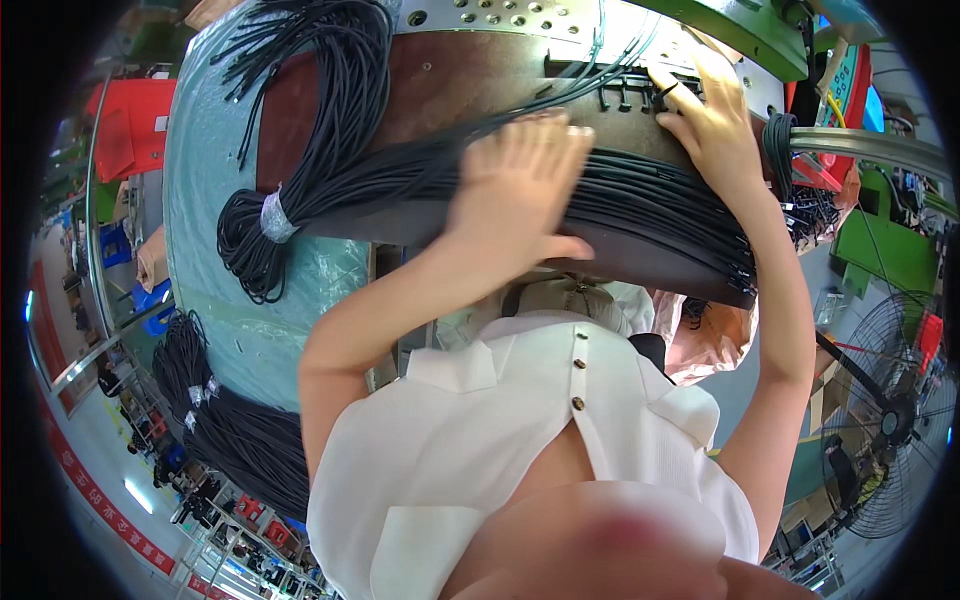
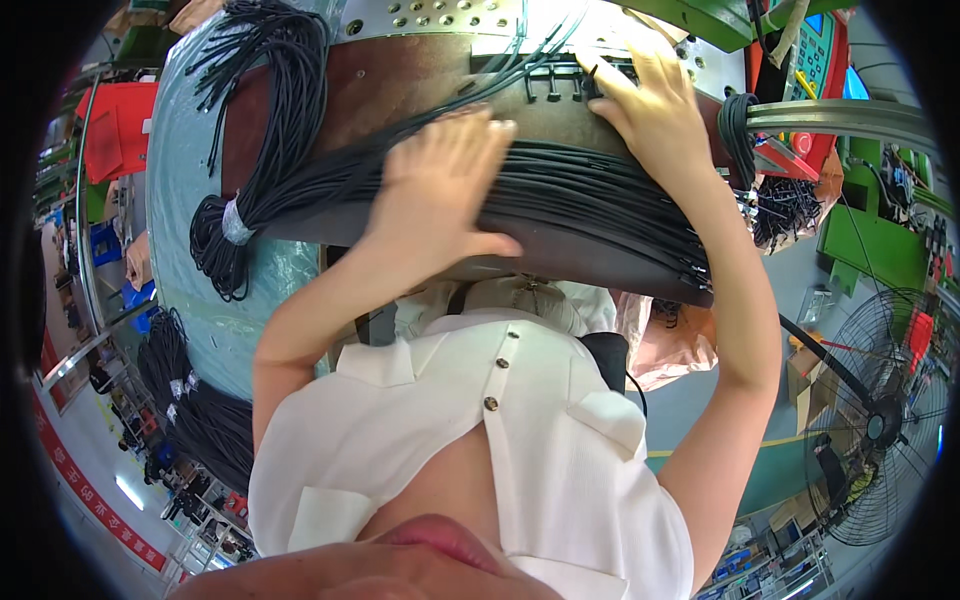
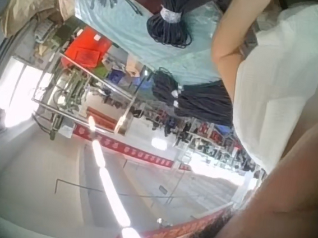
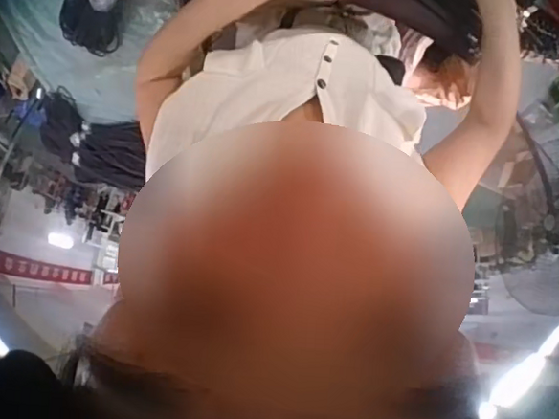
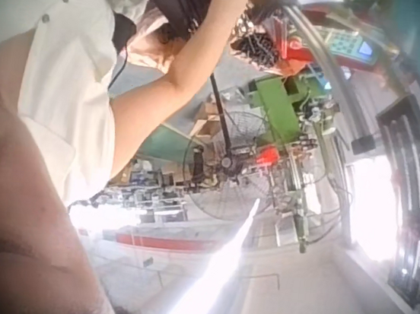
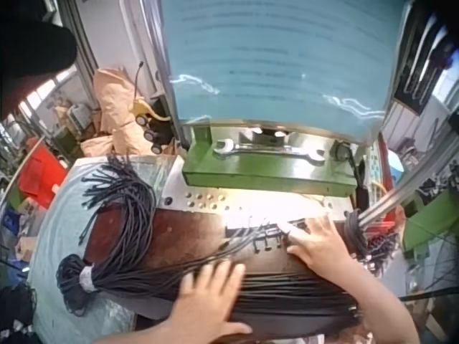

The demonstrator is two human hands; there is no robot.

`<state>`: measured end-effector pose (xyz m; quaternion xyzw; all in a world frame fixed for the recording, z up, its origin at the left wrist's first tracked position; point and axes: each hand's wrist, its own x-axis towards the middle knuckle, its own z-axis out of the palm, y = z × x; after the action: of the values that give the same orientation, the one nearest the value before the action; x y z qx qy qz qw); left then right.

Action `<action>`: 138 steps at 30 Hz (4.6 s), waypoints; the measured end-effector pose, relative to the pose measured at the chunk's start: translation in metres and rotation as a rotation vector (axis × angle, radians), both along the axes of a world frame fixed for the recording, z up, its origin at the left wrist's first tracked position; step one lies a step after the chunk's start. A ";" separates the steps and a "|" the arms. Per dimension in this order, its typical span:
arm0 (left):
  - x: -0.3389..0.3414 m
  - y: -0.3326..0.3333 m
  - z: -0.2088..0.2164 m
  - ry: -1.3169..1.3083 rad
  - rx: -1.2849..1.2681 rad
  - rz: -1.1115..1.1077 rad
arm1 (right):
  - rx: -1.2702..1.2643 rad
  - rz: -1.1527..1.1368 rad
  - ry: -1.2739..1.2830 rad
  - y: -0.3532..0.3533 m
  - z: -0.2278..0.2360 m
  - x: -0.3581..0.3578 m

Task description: Testing bundles of black cables by plugging them into a test board at a factory workbench.

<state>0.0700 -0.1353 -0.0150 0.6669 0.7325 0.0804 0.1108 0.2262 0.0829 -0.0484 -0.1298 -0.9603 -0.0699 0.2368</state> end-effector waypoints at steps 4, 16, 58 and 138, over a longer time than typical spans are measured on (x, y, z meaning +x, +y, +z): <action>-0.071 -0.073 0.014 -0.015 -0.162 0.230 | -0.491 -0.070 -0.107 -0.007 0.011 0.059; -0.107 -0.074 -0.003 -0.565 0.304 0.448 | -0.305 -0.750 -0.526 -0.016 0.134 0.152; 0.069 0.013 -0.005 -2.038 -0.161 0.612 | -0.551 -0.031 0.050 -0.038 0.002 0.039; 0.046 0.021 0.017 -1.830 -0.116 0.449 | -0.431 0.081 0.152 -0.046 0.010 0.039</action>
<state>0.1163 -0.1143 0.0023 0.1815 0.4751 0.5558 0.6576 0.2650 0.0371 -0.0381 -0.1436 -0.9369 0.1564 0.2778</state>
